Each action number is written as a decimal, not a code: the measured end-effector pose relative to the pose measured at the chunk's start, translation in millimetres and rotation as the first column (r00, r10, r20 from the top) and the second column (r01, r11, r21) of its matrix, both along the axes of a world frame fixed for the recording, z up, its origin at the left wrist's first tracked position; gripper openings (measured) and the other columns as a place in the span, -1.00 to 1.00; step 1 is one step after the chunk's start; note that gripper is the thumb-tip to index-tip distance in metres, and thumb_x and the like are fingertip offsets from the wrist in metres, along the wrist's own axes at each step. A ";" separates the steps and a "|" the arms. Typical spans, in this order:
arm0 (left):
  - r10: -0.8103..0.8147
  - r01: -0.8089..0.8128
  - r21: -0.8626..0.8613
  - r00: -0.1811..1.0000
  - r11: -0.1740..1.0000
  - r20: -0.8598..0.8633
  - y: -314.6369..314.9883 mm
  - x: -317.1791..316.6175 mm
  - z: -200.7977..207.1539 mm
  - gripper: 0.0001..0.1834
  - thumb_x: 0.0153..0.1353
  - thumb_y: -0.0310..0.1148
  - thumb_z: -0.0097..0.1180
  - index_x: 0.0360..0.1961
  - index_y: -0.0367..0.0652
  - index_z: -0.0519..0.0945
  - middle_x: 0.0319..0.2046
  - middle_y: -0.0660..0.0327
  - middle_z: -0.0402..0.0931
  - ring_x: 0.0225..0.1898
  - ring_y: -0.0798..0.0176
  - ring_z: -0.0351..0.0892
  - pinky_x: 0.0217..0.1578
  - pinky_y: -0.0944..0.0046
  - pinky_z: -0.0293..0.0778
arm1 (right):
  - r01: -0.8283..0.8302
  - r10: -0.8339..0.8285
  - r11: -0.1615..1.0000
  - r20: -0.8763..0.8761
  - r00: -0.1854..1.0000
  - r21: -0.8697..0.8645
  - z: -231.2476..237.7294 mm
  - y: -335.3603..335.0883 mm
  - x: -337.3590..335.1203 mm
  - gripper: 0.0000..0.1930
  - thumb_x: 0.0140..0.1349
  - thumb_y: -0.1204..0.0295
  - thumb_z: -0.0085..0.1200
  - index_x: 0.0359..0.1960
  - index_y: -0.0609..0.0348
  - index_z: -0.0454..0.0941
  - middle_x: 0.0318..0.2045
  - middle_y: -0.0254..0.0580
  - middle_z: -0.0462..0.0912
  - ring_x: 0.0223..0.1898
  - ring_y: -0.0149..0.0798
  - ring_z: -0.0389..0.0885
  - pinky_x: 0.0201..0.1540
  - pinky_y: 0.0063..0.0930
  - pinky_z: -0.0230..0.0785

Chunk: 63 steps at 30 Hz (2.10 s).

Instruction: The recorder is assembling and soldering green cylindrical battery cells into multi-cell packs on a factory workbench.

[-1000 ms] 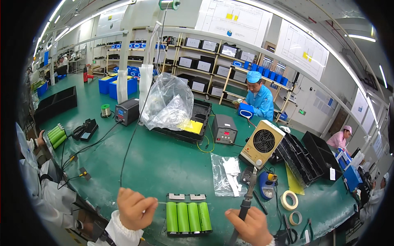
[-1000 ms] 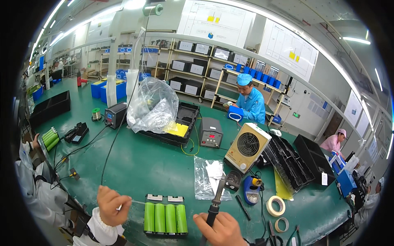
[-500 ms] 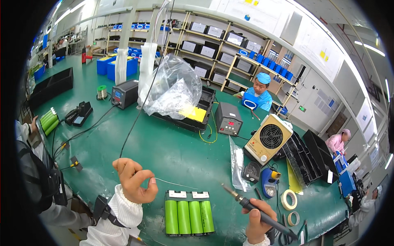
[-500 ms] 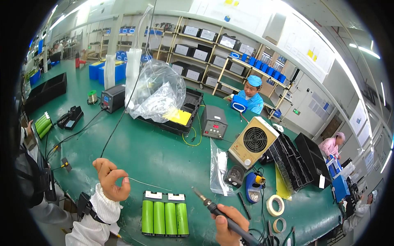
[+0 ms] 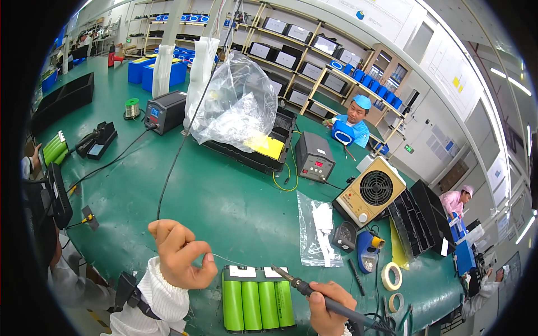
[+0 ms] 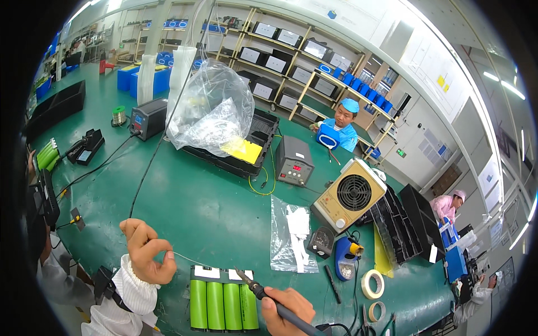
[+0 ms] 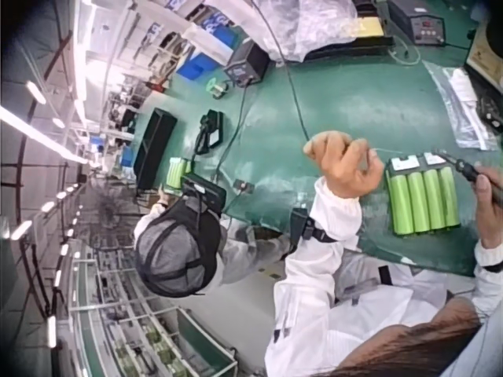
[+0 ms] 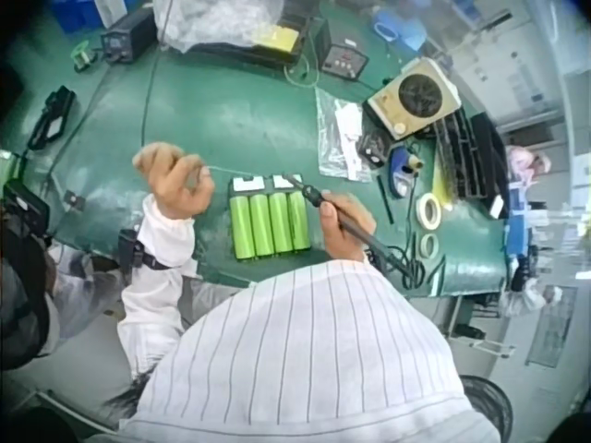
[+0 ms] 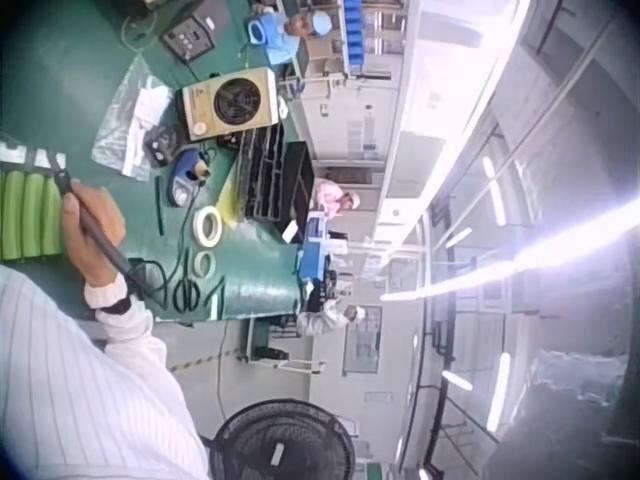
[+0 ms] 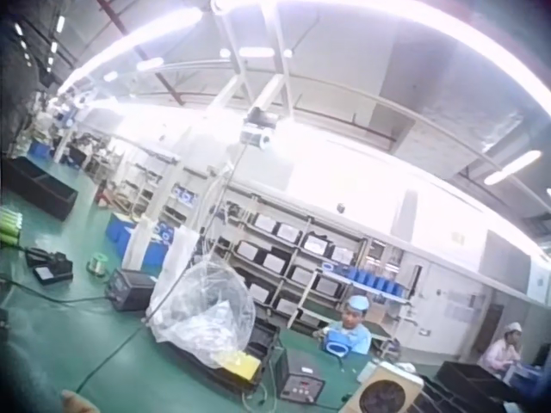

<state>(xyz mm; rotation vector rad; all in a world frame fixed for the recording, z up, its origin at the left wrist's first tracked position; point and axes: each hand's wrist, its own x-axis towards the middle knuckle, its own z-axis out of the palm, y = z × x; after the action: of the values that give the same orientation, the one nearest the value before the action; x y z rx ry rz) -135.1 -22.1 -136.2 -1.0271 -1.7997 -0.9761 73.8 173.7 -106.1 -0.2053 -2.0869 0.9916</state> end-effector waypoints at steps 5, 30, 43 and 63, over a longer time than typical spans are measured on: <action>-0.001 0.001 -0.010 1.000 1.000 0.002 0.8 1.8 -1.3 -0.89 -0.41 -0.33 0.12 -0.70 0.04 0.50 -0.60 0.36 0.19 -0.40 0.22 0.23 -0.23 0.16 0.04 | 0.034 -0.027 0.981 -0.040 0.999 0.191 -3.0 -0.4 0.9 -0.80 0.23 0.37 0.23 -0.30 0.30 0.67 -0.61 -0.12 0.54 -0.63 -0.21 0.45 -0.53 -0.36 0.27; -0.035 0.034 -0.013 0.999 0.999 -0.031 7.3 0.0 -1.6 -0.82 -0.49 -0.33 0.13 -0.68 -0.01 0.48 -0.59 0.30 0.17 -0.42 0.18 0.20 -0.27 0.14 0.02 | 0.081 -0.094 0.978 0.062 0.994 0.191 -3.0 -6.5 -0.3 -0.85 0.19 0.36 0.26 -0.38 0.17 0.66 -0.63 -0.10 0.54 -0.65 -0.13 0.49 -0.54 -0.32 0.33; -0.029 0.029 -0.018 0.999 0.999 0.016 8.9 0.1 -2.7 -0.88 -0.40 -0.34 0.17 -0.68 0.07 0.54 -0.58 0.41 0.24 -0.37 0.25 0.30 -0.22 0.17 0.05 | 0.025 -0.028 0.983 0.010 1.000 0.184 -2.2 -6.0 -5.0 -0.88 0.21 0.43 0.22 -0.37 0.24 0.63 -0.61 -0.10 0.51 -0.63 -0.21 0.46 -0.53 -0.38 0.29; -0.053 0.053 -0.005 0.999 0.999 0.011 8.0 1.0 -8.2 -0.86 -0.36 -0.37 0.17 -0.64 0.08 0.51 -0.56 0.41 0.25 -0.38 0.28 0.32 -0.22 0.19 0.07 | -0.103 0.069 0.965 0.143 0.987 0.242 12.9 -6.0 -12.1 -0.88 0.16 0.48 0.21 -0.36 0.30 0.64 -0.57 -0.12 0.50 -0.59 -0.22 0.43 -0.51 -0.37 0.24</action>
<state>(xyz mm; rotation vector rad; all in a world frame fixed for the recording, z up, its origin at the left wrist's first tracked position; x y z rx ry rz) -134.2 -14.1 -144.4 -1.0794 -1.7928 -1.0113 61.7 167.6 -93.2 -0.0539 -2.3372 0.7735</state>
